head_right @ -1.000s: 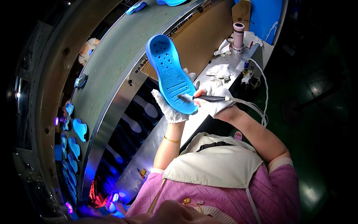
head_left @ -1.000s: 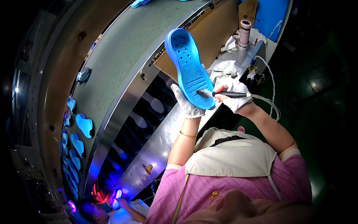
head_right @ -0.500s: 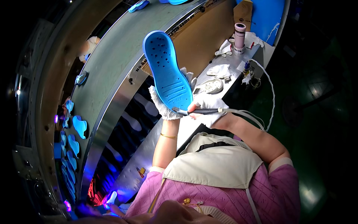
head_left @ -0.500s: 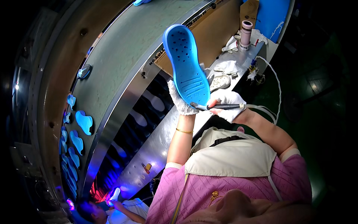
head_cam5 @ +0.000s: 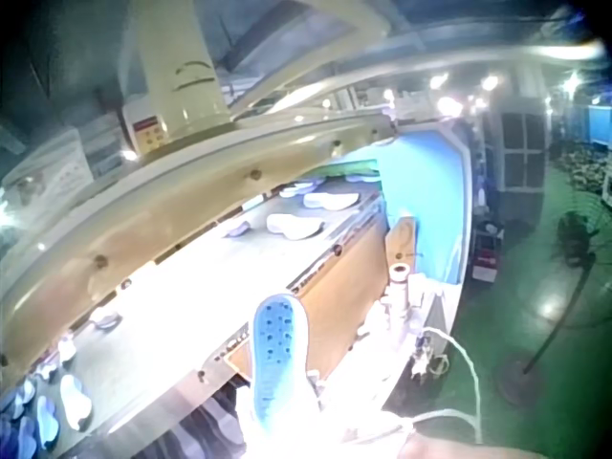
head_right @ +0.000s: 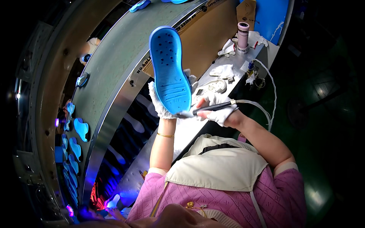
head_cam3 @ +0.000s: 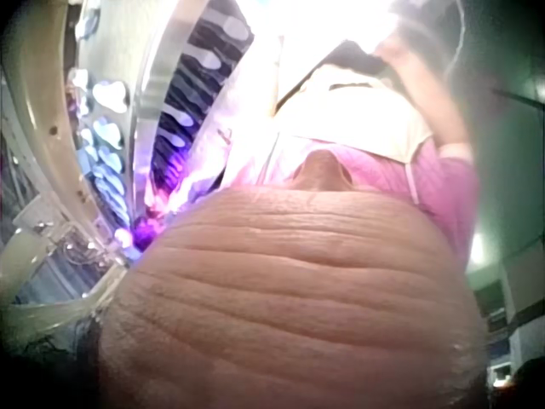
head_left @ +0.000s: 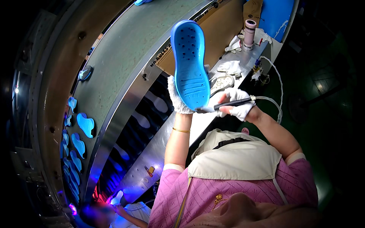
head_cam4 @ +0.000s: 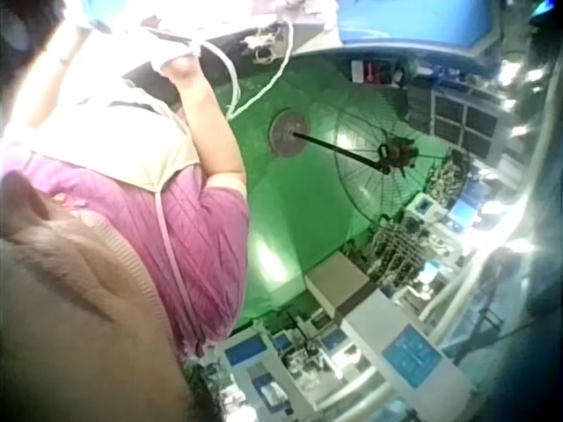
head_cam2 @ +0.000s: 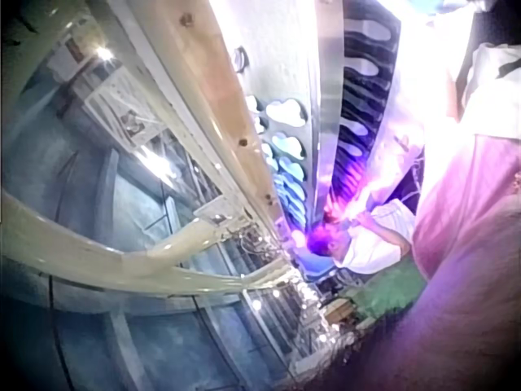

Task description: The person takes shoe soles from an upper conveyor belt, applies adhesive to each sole using a brush applicator tool, and places the soles onto a lower conveyor belt.

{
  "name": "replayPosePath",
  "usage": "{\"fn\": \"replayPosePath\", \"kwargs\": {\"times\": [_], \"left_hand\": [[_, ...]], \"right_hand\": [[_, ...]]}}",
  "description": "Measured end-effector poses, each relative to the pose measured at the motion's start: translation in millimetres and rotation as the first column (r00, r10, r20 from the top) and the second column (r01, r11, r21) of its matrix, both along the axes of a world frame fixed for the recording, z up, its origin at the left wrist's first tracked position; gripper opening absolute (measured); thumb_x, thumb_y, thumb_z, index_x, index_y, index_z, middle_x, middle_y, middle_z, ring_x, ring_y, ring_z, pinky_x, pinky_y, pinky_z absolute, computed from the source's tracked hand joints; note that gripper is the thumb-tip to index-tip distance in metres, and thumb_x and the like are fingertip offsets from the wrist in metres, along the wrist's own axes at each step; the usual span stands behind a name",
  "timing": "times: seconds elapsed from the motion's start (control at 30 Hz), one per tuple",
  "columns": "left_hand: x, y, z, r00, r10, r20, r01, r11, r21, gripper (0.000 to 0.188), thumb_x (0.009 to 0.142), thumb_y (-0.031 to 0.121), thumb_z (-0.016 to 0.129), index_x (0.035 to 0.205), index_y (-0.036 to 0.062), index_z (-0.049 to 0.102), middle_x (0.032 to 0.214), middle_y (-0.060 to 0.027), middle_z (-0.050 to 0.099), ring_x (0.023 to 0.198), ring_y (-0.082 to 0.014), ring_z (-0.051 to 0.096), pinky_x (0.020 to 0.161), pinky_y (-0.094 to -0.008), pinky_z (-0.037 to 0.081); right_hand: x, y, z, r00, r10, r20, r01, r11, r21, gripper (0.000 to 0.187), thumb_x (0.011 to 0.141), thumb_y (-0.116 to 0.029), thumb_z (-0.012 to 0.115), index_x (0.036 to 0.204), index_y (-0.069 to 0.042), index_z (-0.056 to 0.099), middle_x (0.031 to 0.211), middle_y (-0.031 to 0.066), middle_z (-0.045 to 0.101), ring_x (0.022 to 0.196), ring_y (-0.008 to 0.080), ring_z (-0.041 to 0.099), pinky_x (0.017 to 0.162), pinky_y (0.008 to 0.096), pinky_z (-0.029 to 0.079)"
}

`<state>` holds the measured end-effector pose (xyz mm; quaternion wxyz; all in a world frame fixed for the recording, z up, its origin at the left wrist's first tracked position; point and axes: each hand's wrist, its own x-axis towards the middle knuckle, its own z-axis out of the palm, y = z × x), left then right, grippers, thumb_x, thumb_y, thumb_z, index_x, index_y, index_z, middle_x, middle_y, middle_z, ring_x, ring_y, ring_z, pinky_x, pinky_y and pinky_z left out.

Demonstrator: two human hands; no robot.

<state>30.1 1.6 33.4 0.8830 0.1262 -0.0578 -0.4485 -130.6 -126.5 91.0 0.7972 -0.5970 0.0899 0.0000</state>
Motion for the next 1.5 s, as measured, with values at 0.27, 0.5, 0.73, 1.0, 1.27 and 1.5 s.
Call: {"fn": "replayPosePath", "kwargs": {"times": [0.27,0.5,0.73,1.0,1.27,1.5], "left_hand": [[16.6,-1.7,-7.0,0.994,-0.110,0.022,0.105,0.983,0.151,0.081,0.090,0.060,0.040,0.139,-0.0039,0.036,0.131,-0.0300,0.048,0.115,-0.0396,0.054,0.101,-0.0495,0.043],[22.5,-4.9,4.5,0.984,-0.178,0.005,0.158,0.886,0.436,0.039,0.091,0.037,0.060,0.106,0.0012,0.063,0.092,-0.0133,0.067,0.078,-0.0218,0.066,0.071,-0.0343,0.057],[18.3,-7.4,4.5,0.955,-0.295,-0.033,0.266,0.802,0.536,0.040,0.090,0.036,0.063,0.108,0.0010,0.063,0.097,-0.0142,0.067,0.081,-0.0240,0.065,0.072,-0.0339,0.056],[17.0,3.3,-9.6,0.919,-0.394,-0.036,0.333,0.722,0.607,0.033,0.093,0.031,0.059,0.109,0.0020,0.063,0.097,-0.0112,0.068,0.084,-0.0199,0.067,0.072,-0.0310,0.057],[19.9,7.0,-4.4,0.899,-0.432,-0.073,0.385,0.700,0.601,0.045,0.093,0.038,0.058,0.117,0.0002,0.058,0.102,-0.0157,0.067,0.082,-0.0237,0.068,0.070,-0.0363,0.059],[-31.0,15.0,-27.4,0.943,-0.296,-0.151,0.329,0.896,0.299,0.070,0.093,0.056,0.042,0.134,-0.0018,0.042,0.122,-0.0245,0.056,0.101,-0.0384,0.062,0.084,-0.0483,0.054]], "right_hand": [[28.0,-9.1,-6.7,0.888,0.271,0.372,0.090,0.691,-0.717,0.017,0.072,0.000,0.071,0.084,-0.007,0.060,0.089,0.0083,0.063,0.084,0.0235,0.063,0.075,0.0314,0.050],[31.7,-19.3,-12.0,0.905,0.381,0.189,-0.182,0.748,-0.638,0.018,0.071,0.003,0.071,0.084,-0.007,0.062,0.090,0.0062,0.064,0.086,0.0199,0.063,0.078,0.0305,0.050],[37.9,-25.2,2.6,0.947,0.310,0.086,-0.179,0.731,-0.658,0.016,0.072,0.001,0.072,0.084,-0.005,0.063,0.091,0.0069,0.066,0.086,0.0202,0.064,0.082,0.0310,0.050],[38.9,-44.7,-1.3,0.897,0.434,-0.083,-0.400,0.719,-0.568,0.011,0.073,-0.002,0.070,0.082,-0.006,0.067,0.087,0.0062,0.068,0.082,0.0182,0.066,0.075,0.0294,0.052],[34.1,-66.9,14.8,0.916,0.361,-0.176,-0.380,0.638,-0.670,0.013,0.072,0.001,0.071,0.082,-0.004,0.066,0.084,0.0059,0.067,0.081,0.0163,0.065,0.074,0.0287,0.051],[32.7,-26.6,-5.1,0.982,0.185,-0.031,-0.167,0.788,-0.592,0.009,0.079,-0.010,0.071,0.084,-0.005,0.066,0.075,0.0048,0.063,0.071,0.0108,0.062,0.066,0.0261,0.050]]}}
